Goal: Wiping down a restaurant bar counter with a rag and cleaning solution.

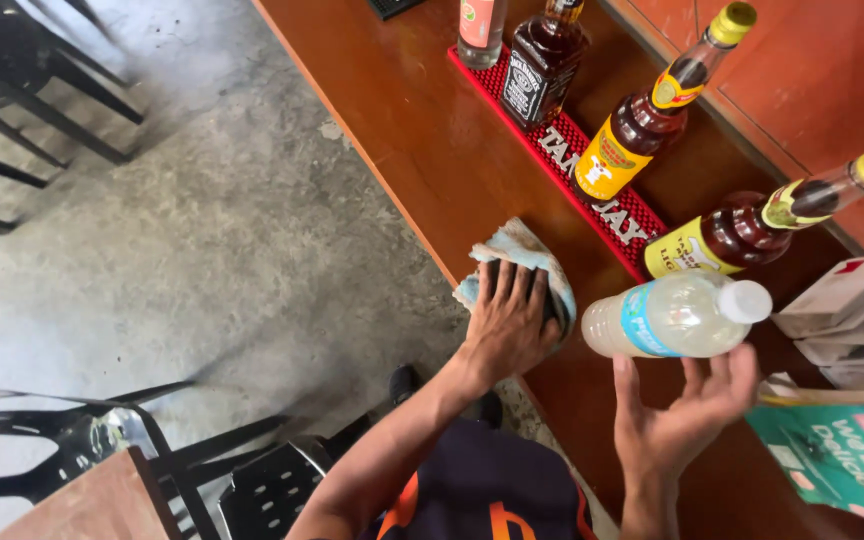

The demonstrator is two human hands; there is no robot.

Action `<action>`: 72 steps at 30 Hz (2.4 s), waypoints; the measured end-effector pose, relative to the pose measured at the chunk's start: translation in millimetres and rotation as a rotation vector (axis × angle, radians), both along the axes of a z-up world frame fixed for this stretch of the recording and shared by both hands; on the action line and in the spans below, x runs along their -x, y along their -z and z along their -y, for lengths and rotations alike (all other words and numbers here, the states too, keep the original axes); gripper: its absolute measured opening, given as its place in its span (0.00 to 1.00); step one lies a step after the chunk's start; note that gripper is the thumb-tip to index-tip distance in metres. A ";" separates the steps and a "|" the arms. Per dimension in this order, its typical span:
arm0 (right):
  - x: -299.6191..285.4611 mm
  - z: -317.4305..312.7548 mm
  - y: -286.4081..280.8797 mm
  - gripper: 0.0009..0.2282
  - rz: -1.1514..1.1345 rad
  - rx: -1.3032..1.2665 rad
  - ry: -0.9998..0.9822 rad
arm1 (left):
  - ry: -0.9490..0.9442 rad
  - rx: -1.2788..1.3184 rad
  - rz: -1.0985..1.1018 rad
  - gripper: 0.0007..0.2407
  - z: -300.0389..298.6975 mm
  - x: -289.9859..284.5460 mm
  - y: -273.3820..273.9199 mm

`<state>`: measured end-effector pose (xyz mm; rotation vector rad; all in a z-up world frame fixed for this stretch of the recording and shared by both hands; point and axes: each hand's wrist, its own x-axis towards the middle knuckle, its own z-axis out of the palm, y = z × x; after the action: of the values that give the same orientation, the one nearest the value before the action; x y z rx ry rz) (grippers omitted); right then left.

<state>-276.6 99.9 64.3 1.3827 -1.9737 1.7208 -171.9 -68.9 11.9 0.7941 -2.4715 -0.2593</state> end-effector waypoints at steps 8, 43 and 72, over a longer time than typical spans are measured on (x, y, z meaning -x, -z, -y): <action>-3.1 -24.3 9.0 0.27 -0.232 0.188 0.011 | -0.108 -0.120 0.033 0.28 -29.2 28.9 0.4; -87.5 241.5 17.8 0.30 -0.253 -0.416 -0.325 | -0.392 -0.084 0.028 0.41 221.7 -29.5 -2.9; -92.7 248.4 55.7 0.07 -0.660 -0.181 -0.667 | -0.030 0.013 0.227 0.35 263.2 23.0 -6.9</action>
<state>-183.9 -148.4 8.6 2.4681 -1.3944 1.0181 -194.9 -332.1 18.8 0.8977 -2.6661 -0.1485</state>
